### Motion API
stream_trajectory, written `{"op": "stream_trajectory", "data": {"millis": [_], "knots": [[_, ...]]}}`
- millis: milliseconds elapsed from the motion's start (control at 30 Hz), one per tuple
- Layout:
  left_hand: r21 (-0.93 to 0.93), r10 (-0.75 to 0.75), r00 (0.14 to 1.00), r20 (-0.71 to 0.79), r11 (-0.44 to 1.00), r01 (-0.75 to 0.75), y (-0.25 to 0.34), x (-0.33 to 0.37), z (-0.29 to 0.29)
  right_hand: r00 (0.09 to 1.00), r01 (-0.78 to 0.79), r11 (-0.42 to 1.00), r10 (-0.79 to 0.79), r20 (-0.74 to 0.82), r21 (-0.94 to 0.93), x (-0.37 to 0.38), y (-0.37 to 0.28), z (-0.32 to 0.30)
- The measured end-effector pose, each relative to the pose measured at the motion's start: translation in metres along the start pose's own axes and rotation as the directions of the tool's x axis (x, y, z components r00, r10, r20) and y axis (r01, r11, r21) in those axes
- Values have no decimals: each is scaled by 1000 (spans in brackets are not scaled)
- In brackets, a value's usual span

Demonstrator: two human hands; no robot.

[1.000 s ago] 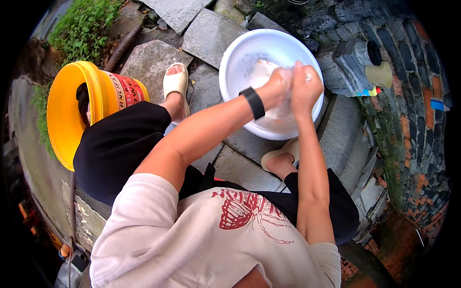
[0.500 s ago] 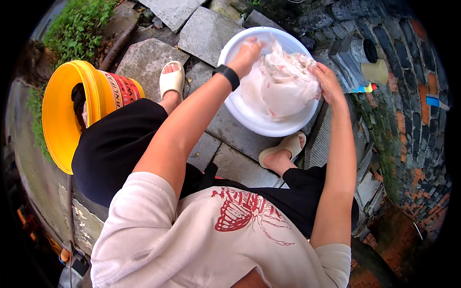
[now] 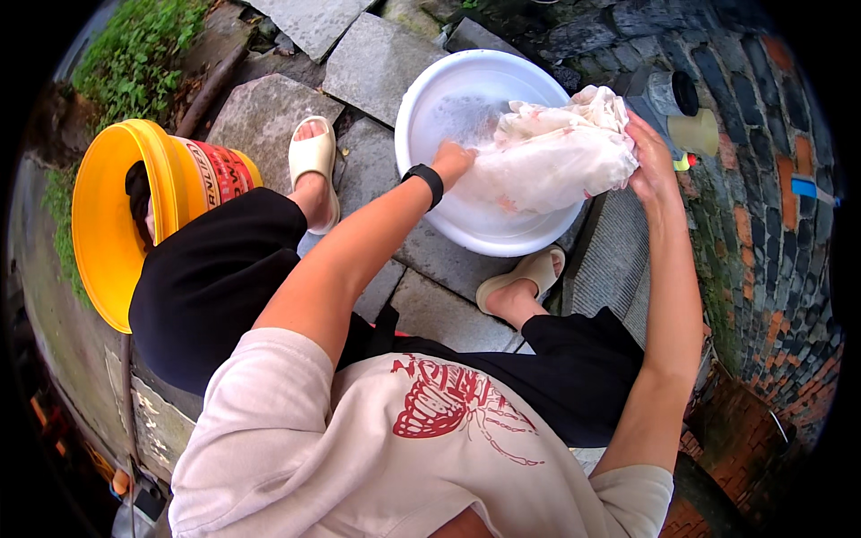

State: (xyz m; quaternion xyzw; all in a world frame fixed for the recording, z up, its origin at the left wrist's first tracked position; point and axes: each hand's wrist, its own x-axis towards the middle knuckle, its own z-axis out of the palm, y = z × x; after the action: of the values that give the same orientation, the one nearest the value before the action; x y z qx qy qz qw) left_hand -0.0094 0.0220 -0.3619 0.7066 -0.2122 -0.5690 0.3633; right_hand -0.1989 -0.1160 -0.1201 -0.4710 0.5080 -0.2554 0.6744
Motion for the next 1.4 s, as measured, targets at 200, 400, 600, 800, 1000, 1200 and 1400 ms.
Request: {"op": "stream_trajectory", "data": {"millis": [200,400,600,800,1000,1200,1400], "knots": [[-28,58,997,-51,998,-59,-6,10,-6,997,-10,993,19,77,-115,-6,-11,6],[151,282,938,-204,955,-254,34,21,-38,985,145,905,-95,140,-400,10,-2,-18],[275,-37,971,237,961,-31,68,-10,-59,982,121,966,-150,-112,-230,16,15,-39],[540,122,919,374,777,-323,64,-22,-62,935,270,900,-330,-131,-342,39,31,-58],[61,281,907,315,947,-314,122,-33,-78,990,65,964,-95,-105,-259,33,40,-51],[-249,312,876,367,941,-231,133,-49,-88,971,100,907,-178,-159,-408,49,83,-62],[1,255,864,435,959,-284,116,-38,-94,960,34,725,-215,-179,-688,57,111,-62]]}}
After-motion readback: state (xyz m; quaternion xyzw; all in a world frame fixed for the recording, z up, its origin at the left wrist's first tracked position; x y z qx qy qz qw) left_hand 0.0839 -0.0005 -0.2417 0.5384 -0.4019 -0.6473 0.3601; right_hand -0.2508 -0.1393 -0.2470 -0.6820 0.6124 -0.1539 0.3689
